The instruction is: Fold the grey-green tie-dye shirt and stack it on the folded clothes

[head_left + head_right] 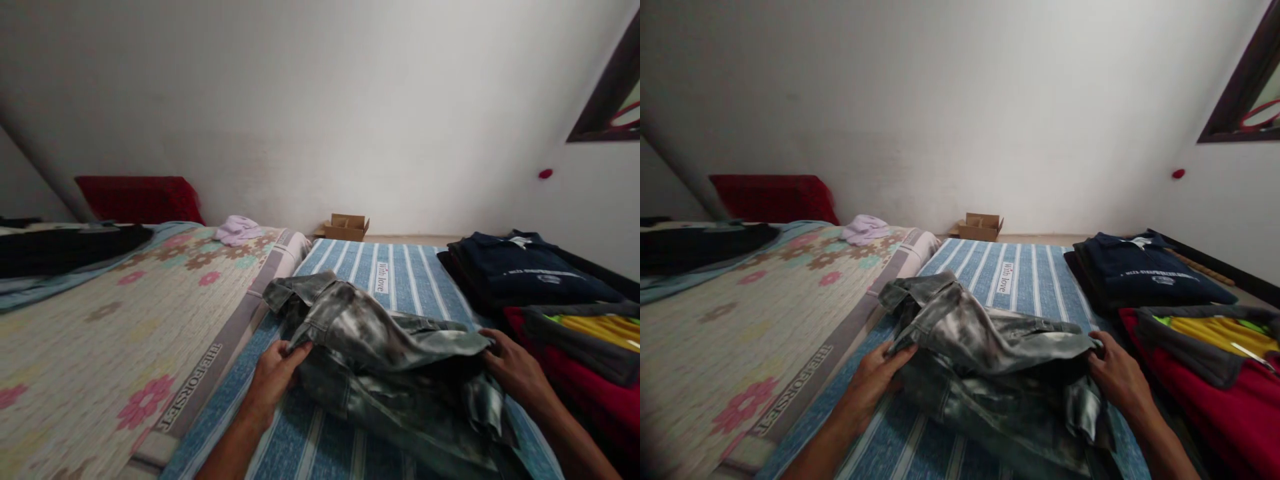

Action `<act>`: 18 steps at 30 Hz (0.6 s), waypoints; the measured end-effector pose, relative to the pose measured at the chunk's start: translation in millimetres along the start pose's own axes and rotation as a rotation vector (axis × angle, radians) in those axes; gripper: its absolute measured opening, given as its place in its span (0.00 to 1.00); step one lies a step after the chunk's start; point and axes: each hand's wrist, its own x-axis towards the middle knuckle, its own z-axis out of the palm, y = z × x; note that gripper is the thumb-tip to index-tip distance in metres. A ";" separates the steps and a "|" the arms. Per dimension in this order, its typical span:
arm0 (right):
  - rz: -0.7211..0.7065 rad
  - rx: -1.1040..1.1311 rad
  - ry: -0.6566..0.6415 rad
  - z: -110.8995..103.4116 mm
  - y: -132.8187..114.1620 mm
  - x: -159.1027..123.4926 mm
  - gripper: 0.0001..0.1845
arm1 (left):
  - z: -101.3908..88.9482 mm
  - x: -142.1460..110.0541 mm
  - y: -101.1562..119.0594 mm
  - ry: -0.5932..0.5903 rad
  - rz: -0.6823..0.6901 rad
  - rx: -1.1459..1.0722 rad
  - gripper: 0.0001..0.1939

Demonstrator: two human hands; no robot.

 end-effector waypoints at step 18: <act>0.425 0.719 -0.161 25.2 22.3 -19.6 0.10 | 57.8 55.2 21.7 -0.123 -0.071 -0.378 0.07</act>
